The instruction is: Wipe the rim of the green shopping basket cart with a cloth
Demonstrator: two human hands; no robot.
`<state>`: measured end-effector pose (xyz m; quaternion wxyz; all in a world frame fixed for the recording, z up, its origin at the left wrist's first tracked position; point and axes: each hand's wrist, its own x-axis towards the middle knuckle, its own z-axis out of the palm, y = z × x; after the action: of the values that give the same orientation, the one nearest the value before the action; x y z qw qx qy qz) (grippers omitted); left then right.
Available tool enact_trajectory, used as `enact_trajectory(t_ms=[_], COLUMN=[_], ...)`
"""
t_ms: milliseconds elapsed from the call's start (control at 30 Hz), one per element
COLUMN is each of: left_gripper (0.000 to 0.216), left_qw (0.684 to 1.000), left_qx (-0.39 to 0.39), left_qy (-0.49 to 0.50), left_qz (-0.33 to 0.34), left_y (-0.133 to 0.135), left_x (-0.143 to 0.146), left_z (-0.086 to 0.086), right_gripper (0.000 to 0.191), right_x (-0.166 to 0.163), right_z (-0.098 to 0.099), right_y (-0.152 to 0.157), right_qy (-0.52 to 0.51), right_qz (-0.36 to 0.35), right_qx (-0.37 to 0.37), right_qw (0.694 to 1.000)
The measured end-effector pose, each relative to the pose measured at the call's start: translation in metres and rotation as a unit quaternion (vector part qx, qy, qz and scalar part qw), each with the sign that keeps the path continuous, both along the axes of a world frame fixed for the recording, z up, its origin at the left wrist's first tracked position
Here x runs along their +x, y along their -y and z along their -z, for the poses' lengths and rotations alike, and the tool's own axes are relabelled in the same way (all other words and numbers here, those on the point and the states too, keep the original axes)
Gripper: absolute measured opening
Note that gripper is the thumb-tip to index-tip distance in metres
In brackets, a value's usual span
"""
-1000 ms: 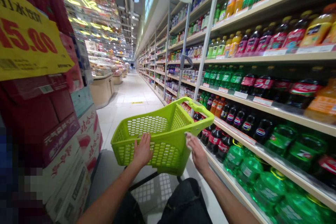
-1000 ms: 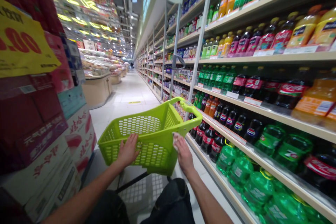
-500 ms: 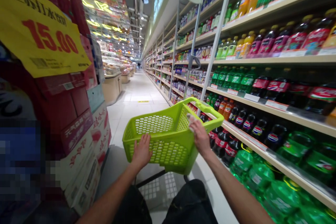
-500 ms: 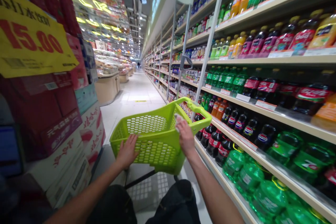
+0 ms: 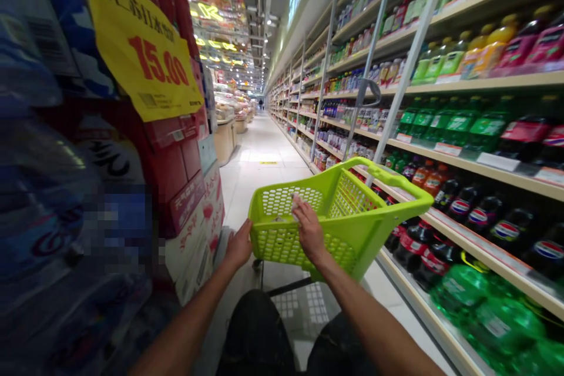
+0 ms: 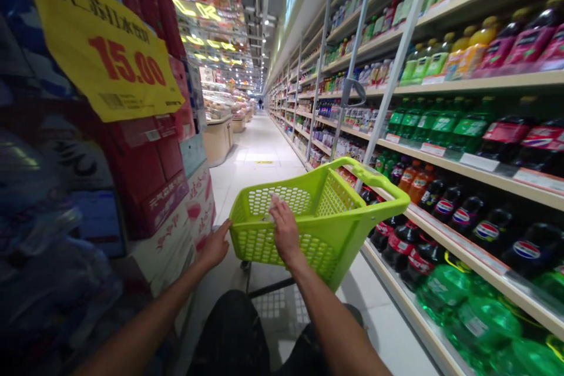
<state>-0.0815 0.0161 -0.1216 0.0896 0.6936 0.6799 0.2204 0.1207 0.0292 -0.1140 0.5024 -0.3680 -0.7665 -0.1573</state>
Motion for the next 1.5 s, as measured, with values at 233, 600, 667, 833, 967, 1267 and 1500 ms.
enact_trajectory(t_ms=[233,600,667,833,967,1267,1500], left_gripper=[0.074,0.070,0.068,0.063,0.065,0.068,0.071], left_qw=[0.999,0.993,0.992,0.987,0.979,0.968,0.964], left_qx=[-0.021,0.007,0.004,0.036,0.052,0.085,0.080], left_qy=[-0.011,-0.099,-0.112,-0.139,-0.177,-0.215,-0.227], left_qz=[0.028,0.056,0.055,0.070,0.088,0.096,0.110], left_y=[-0.001,0.007,0.008,0.007,0.008,0.013,0.014], left_x=[-0.027,0.006,0.010,0.027,0.045,0.065,0.086], left_z=[0.011,-0.006,-0.009,-0.010,-0.004,-0.001,-0.003], right_gripper=[0.029,0.030,0.030,0.031,0.033,0.034,0.032], right_x=[-0.063,-0.029,-0.018,0.003,0.013,0.045,0.073], right_z=[0.096,0.049,0.072,0.058,0.037,0.059,0.073], right_y=[0.011,0.009,0.019,0.027,0.014,0.036,0.034], right_qy=[0.185,0.171,0.216,0.166,0.126,0.150,0.188], right_qz=[-0.093,-0.057,-0.067,-0.048,-0.006,-0.008,0.017], right_qx=[-0.022,-0.005,-0.018,-0.001,0.015,-0.011,-0.020], right_qw=[0.978,0.984,0.974,0.985,0.992,0.989,0.982])
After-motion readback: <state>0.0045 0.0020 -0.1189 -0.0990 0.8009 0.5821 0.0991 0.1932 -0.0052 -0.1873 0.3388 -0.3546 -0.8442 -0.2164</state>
